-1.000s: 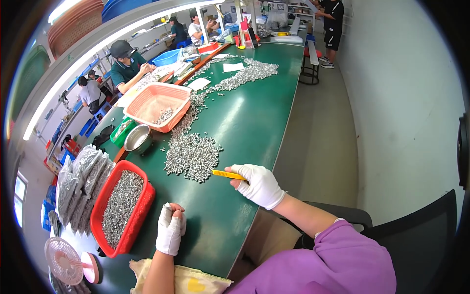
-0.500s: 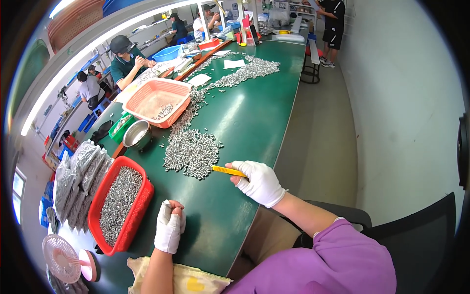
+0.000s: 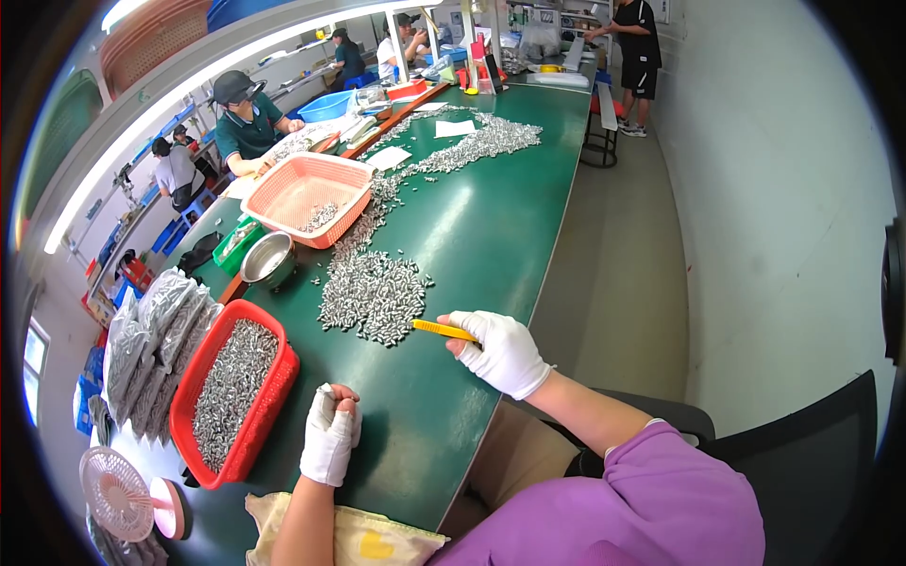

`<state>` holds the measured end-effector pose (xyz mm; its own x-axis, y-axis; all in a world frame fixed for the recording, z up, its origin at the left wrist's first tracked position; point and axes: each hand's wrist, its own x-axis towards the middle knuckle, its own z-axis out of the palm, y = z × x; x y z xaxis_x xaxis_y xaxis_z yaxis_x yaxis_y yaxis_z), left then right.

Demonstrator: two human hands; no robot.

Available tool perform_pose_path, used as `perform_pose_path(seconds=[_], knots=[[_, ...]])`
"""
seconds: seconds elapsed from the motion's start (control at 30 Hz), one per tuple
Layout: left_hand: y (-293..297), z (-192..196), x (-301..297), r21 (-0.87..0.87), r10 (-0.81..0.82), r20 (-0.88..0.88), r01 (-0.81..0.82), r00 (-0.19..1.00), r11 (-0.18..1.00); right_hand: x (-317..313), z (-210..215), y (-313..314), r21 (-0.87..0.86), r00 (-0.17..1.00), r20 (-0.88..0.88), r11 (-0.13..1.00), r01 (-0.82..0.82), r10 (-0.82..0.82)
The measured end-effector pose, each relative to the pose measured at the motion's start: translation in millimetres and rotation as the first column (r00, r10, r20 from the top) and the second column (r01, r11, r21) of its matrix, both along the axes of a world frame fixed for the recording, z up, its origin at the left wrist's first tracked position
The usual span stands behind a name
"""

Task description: Inspecting and scraping small metal hardware parts at a workbench using a small tool.

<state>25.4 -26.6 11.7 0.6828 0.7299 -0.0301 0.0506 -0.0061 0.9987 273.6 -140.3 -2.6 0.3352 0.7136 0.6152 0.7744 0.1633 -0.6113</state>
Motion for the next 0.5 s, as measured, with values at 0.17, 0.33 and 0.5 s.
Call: perform_pose_path(seconds=[0.17,0.33,0.5], knots=[[-1.0,1.1,0.9,-0.003,0.001,0.004,-0.001,1.000,1.000,-2.6,0.8,0.5,0.081,1.000,0.000,0.997,0.009,-0.009],[-0.7,4.6,-1.1,-0.001,-0.003,-0.036,0.003,0.999,1.000,-3.2,0.9,0.9,0.084,1.000,0.014,0.996,0.004,-0.005],[-0.5,3.7,-1.3,0.000,-0.003,-0.039,0.003,0.999,1.000,-2.4,-0.3,0.9,0.059,1.000,0.025,0.998,0.010,-0.012]])
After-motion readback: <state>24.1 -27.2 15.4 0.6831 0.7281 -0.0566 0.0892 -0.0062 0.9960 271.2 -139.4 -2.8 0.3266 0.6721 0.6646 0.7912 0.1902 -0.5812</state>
